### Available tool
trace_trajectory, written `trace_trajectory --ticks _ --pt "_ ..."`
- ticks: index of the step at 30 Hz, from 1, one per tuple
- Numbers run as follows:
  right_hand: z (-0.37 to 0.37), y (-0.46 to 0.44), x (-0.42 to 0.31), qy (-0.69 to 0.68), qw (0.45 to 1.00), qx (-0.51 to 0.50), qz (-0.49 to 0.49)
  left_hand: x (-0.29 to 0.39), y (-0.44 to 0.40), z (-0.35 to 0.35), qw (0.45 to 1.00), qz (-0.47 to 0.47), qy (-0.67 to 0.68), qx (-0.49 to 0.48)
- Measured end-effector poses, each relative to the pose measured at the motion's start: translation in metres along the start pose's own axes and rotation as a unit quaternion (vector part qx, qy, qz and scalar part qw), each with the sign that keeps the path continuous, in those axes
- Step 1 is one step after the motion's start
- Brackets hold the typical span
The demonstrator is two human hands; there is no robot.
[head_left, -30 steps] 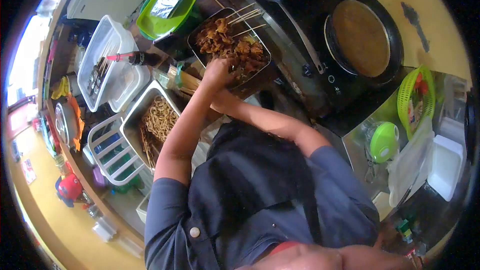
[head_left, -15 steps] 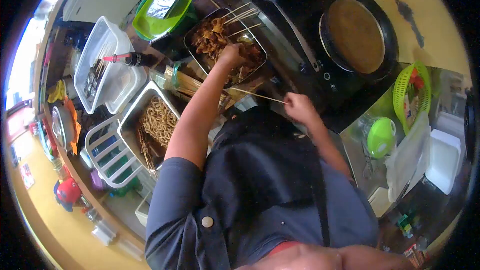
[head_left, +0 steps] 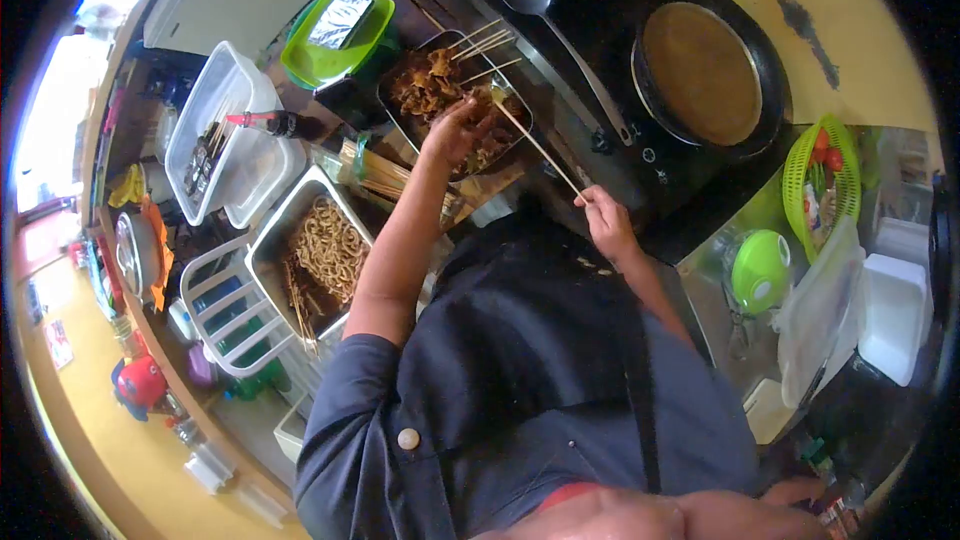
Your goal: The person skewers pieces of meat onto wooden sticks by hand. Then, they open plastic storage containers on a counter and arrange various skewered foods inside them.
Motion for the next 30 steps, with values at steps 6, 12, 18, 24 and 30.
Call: trace_trajectory --ticks 6,12,18,24,30 --pt "0.007 -0.003 -0.011 0.085 0.994 -0.017 -0.067 -0.016 -0.031 -0.040 0.999 0.002 0.015 -0.050" --pt "0.018 -0.004 0.003 0.126 0.982 -0.034 -0.137 -0.016 -0.011 -0.040 0.988 0.142 -0.054 -0.031" --pt "0.020 -0.011 -0.017 0.123 0.979 -0.033 -0.158 -0.024 -0.009 -0.044 0.997 0.072 -0.001 0.040" --pt "0.020 -0.014 -0.019 0.184 0.969 -0.047 -0.157 -0.022 0.008 -0.031 0.993 0.113 -0.042 0.017" --pt "0.020 -0.013 -0.021 0.173 0.967 -0.045 -0.179 -0.019 0.017 -0.024 0.990 0.133 0.027 0.049"
Point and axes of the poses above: each hand's wrist, its own y-axis away from the middle knuckle, its own z-axis out of the palm, x = y × z, the point moved 3 cm from there along -y, towards the middle knuckle, and after that the axes turned 10 degrees about -z, right-handed, at the moved point
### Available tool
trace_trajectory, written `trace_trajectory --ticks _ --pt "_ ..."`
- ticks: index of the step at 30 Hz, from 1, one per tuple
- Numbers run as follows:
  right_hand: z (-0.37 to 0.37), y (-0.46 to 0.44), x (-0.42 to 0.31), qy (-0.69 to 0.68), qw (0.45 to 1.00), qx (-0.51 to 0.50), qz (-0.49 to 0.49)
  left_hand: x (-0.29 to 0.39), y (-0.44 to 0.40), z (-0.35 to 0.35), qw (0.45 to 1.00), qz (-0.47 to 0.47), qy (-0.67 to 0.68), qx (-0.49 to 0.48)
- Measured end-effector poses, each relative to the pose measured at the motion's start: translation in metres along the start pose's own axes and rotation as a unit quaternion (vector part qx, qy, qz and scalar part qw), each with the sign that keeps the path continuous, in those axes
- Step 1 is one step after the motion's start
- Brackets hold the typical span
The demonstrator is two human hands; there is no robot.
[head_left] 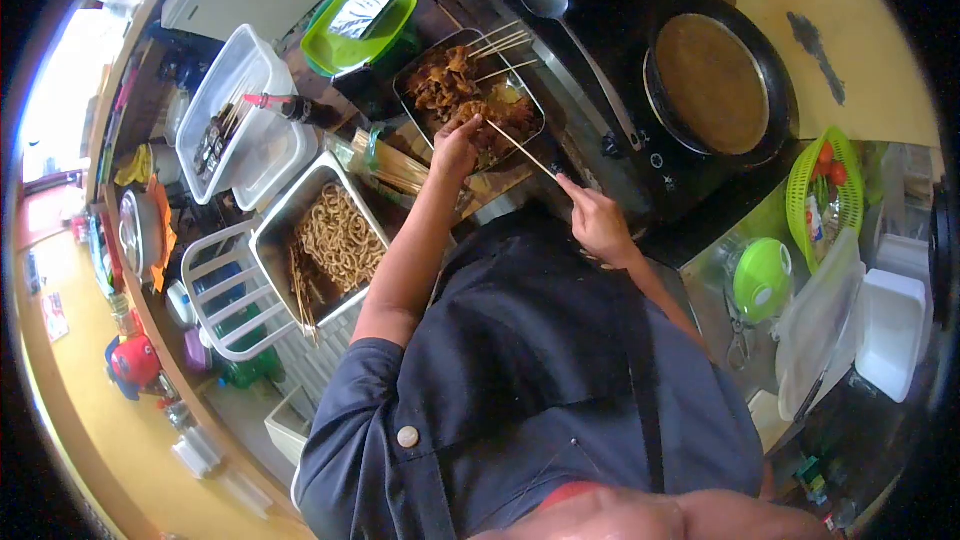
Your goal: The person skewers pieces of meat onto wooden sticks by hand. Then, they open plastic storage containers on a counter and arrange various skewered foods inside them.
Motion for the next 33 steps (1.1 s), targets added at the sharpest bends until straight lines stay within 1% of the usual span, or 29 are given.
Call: trace_trajectory --ticks 3,6,9,10,11,12,13,16,19,22,23,26,27,30,31,33 --pt "0.000 0.000 -0.001 0.001 1.000 -0.007 0.011 0.002 0.004 0.004 0.997 0.057 -0.040 -0.025" --pt "-0.002 -0.001 -0.003 -0.003 1.000 -0.010 0.009 0.009 0.010 0.007 0.976 0.139 -0.168 -0.027" --pt "-0.003 -0.002 -0.005 -0.012 1.000 -0.004 0.001 0.013 0.018 0.016 0.932 0.216 -0.289 0.045" --pt "-0.003 -0.003 -0.005 -0.020 1.000 0.003 -0.004 0.018 0.025 0.022 0.883 0.293 -0.360 0.064" --pt "-0.004 -0.004 -0.006 -0.027 1.000 0.010 -0.009 0.022 0.032 0.028 0.823 0.365 -0.427 0.083" --pt "-0.004 -0.005 -0.007 -0.028 1.000 0.010 0.001 0.023 0.038 0.034 0.752 0.432 -0.488 0.100" --pt "-0.005 -0.007 -0.009 -0.030 0.999 0.009 0.011 0.021 0.039 0.038 0.744 0.449 -0.486 0.093" --pt "-0.003 -0.009 -0.010 -0.054 0.998 0.014 0.020 0.018 0.048 0.048 0.775 0.377 -0.497 0.100" --pt "-0.003 -0.009 -0.006 -0.085 0.995 0.047 -0.005 0.016 0.043 0.041 0.789 0.392 -0.458 0.122" --pt "0.000 -0.010 0.002 -0.119 0.989 0.082 -0.027 0.031 0.036 0.039 0.841 0.418 -0.309 0.148" --pt "0.000 -0.010 0.005 -0.132 0.987 0.091 -0.032 0.033 0.036 0.038 0.858 0.383 -0.314 0.133" --pt "0.000 -0.009 0.022 -0.223 0.969 0.002 0.108 0.040 0.030 0.036 0.942 0.237 -0.236 0.021" --pt "0.000 -0.009 0.024 -0.242 0.964 0.013 0.107 0.041 0.030 0.034 0.955 0.214 -0.204 -0.029" --pt "0.006 -0.008 0.035 -0.288 0.951 0.034 0.106 0.041 0.023 0.034 0.988 0.097 -0.111 -0.054" --pt "0.007 -0.008 0.039 -0.297 0.948 0.033 0.109 0.040 0.019 0.030 0.987 0.079 -0.131 -0.049" --pt "0.009 -0.007 0.044 -0.309 0.945 0.031 0.106 0.041 0.021 0.030 0.989 0.056 -0.128 -0.047"
Point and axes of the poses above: each hand's wrist, its own y-axis away from the middle knuckle, its own z-axis out of the palm, x = y × z, the point moved 3 cm from there along -y, towards the middle knuckle, and after that the axes turned 10 degrees about -z, right-handed, at the moved point
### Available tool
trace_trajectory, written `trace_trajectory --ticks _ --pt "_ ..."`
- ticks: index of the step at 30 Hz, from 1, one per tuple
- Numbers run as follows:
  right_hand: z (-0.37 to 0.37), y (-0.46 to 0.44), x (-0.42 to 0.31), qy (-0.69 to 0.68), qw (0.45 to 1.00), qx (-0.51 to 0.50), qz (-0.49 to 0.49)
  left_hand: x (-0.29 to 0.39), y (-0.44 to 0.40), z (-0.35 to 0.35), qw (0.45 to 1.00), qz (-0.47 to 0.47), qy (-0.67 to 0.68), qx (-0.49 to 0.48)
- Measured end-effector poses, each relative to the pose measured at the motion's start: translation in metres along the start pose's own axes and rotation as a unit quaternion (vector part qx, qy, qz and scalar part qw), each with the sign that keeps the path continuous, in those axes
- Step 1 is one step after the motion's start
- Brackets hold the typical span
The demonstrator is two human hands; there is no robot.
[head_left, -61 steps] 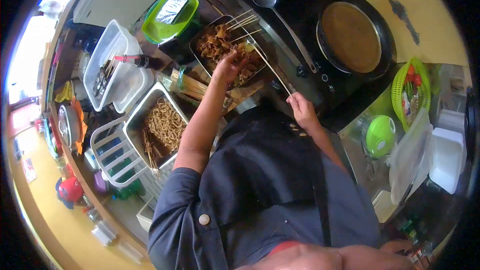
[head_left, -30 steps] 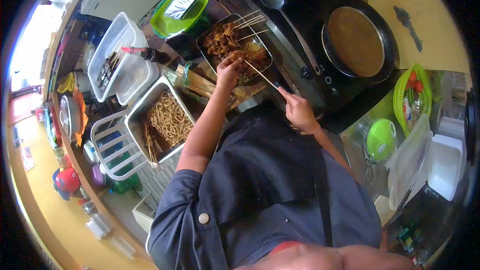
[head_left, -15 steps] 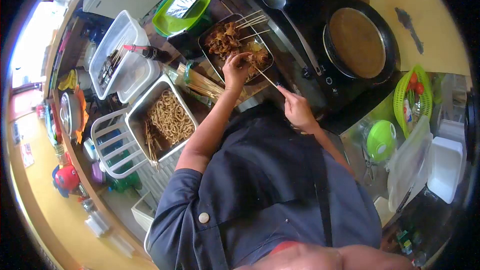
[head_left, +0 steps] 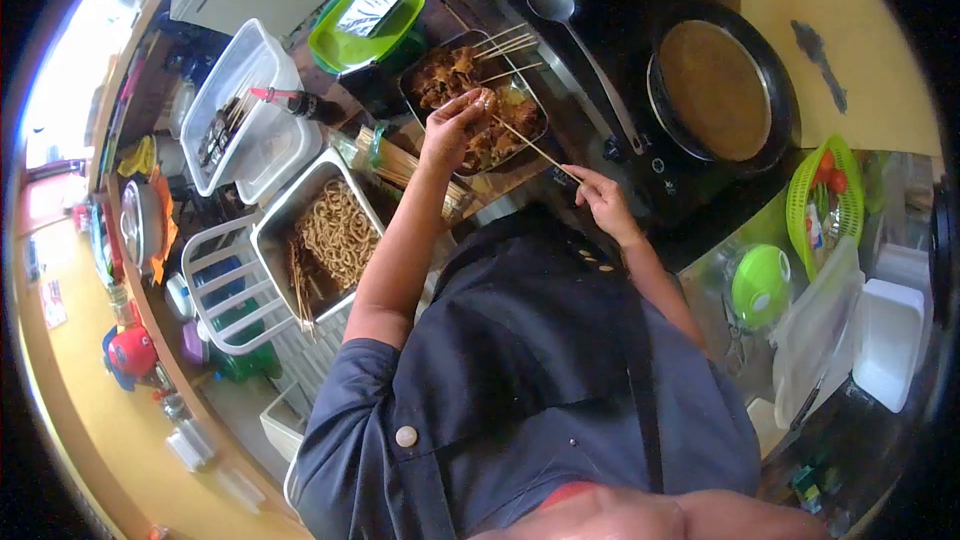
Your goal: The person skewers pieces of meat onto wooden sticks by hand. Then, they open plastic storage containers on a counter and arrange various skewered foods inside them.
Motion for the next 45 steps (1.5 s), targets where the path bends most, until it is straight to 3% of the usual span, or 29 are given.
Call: trace_trajectory --ticks 14,16,23,30,34,36,38,40,43,44,45 --pt "0.010 -0.015 -0.003 0.011 1.000 -0.018 0.010 -0.003 0.008 0.008 0.999 -0.043 0.007 -0.013" --pt "0.016 -0.023 -0.010 0.037 0.999 -0.013 -0.007 -0.010 0.008 0.007 0.997 -0.081 0.003 -0.008" --pt "0.043 -0.059 -0.006 0.099 0.993 0.042 -0.053 -0.034 -0.005 0.018 0.996 -0.080 -0.001 -0.032" --pt "0.043 -0.078 -0.010 0.211 0.965 0.050 -0.147 -0.013 -0.012 0.025 0.999 -0.030 0.038 -0.015" --pt "0.040 -0.088 -0.008 0.222 0.964 0.038 -0.138 -0.002 -0.014 0.028 1.000 0.006 -0.029 -0.006" --pt "0.039 -0.088 -0.005 0.219 0.966 0.037 -0.134 -0.003 -0.013 0.028 0.992 -0.007 -0.125 -0.007" --pt "0.036 -0.084 0.001 0.211 0.968 0.036 -0.129 -0.003 -0.009 0.025 0.966 -0.009 -0.258 -0.017" --pt "0.034 -0.075 0.013 0.212 0.966 0.060 -0.134 -0.003 -0.001 0.027 0.907 -0.003 -0.420 -0.036" --pt "0.028 -0.063 0.017 0.205 0.973 0.058 -0.092 -0.048 -0.030 -0.007 0.755 0.105 -0.646 0.032" --pt "0.027 -0.059 0.016 0.201 0.976 0.050 -0.069 -0.063 -0.041 -0.013 0.772 0.148 -0.618 -0.009" --pt "0.026 -0.057 0.016 0.211 0.974 0.043 -0.064 -0.065 -0.040 -0.009 0.749 0.112 -0.653 0.012"
Point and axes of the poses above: each hand's wrist, its own y-axis away from the middle knuckle, its own z-axis out of the palm, x = y × z, the point moved 3 cm from there along -y, towards the middle knuckle, and after that the axes turned 10 degrees about -z, right-handed, at the moved point
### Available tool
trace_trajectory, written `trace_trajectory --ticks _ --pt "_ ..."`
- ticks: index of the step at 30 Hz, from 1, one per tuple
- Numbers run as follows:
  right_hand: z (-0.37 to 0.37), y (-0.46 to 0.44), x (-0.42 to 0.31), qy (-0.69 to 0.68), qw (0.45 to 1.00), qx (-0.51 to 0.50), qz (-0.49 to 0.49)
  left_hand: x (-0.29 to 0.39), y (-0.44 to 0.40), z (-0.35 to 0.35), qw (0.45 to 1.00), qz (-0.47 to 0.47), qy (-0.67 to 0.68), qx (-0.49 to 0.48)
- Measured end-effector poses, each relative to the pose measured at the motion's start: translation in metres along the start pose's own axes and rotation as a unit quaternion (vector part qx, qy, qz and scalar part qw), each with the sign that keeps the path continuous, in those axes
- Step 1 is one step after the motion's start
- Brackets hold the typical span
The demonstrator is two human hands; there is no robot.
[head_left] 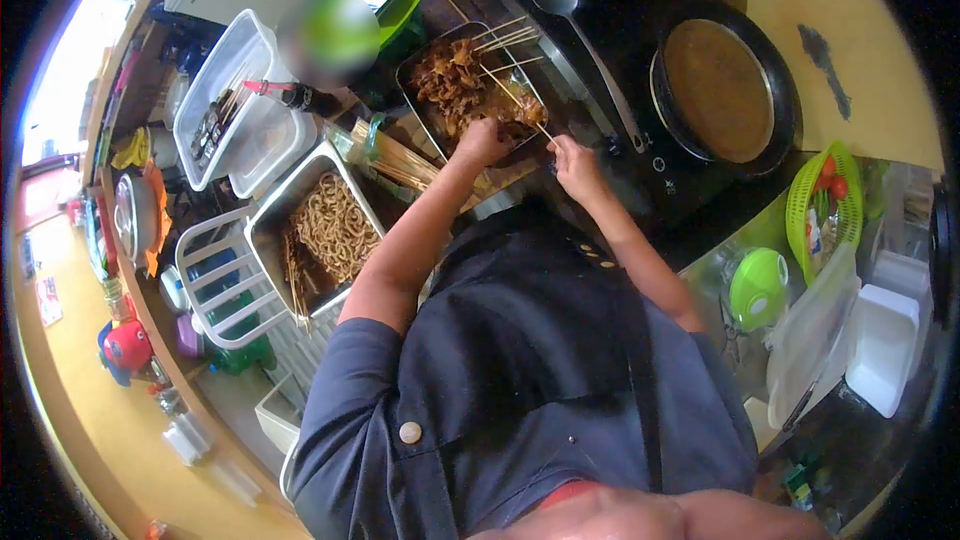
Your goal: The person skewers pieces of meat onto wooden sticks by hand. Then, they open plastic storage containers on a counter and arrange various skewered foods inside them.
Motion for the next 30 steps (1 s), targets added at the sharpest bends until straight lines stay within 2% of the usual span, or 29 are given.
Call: trace_trajectory --ticks 2,3,6,9,12,15,18,21,22,24,27,30 --pt "-0.002 0.002 -0.001 0.022 1.000 -0.016 0.005 0.008 0.003 0.003 0.993 -0.076 -0.088 -0.022" --pt "-0.002 0.003 -0.001 0.021 1.000 -0.021 0.010 0.003 -0.001 0.009 0.993 -0.073 -0.094 -0.009" --pt "-0.002 0.005 -0.002 0.015 1.000 -0.021 0.011 -0.016 -0.013 0.015 0.988 -0.126 0.022 -0.084" --pt "0.000 0.006 0.003 0.004 1.000 -0.002 0.000 -0.017 -0.008 0.017 0.967 -0.126 0.189 -0.119" --pt "-0.002 0.006 0.003 -0.003 1.000 -0.003 0.019 -0.016 -0.014 0.020 0.964 -0.126 0.181 -0.152" --pt "-0.008 0.007 0.003 0.002 0.999 0.009 0.036 -0.006 -0.004 0.009 0.982 -0.084 0.135 -0.106" --pt "-0.014 0.008 0.007 0.004 0.999 0.027 0.030 -0.008 0.005 0.001 0.997 0.021 0.064 -0.043" --pt "-0.019 0.012 0.011 0.009 0.999 0.017 0.048 0.002 0.019 -0.044 0.996 -0.084 0.021 -0.015" --pt "-0.019 0.014 0.012 0.009 0.998 0.011 0.059 -0.007 0.014 -0.048 0.998 -0.061 -0.022 0.020" --pt "-0.021 0.016 0.011 0.010 0.997 -0.001 0.074 -0.013 0.008 -0.047 0.995 -0.051 -0.014 0.080" --pt "-0.022 0.017 0.006 0.012 0.997 -0.012 0.078 -0.006 -0.001 -0.039 0.976 0.128 -0.022 0.176" --pt "-0.020 0.019 0.007 0.014 0.999 0.004 0.042 0.004 -0.009 -0.021 0.977 0.119 -0.147 0.098"
Point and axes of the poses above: each hand's wrist, its own y-axis away from the middle knuckle, its own z-axis out of the palm, x = y × z, the point moved 3 cm from there along -y, towards the middle knuckle, and after that the axes turned 10 degrees about -z, right-handed, at the moved point
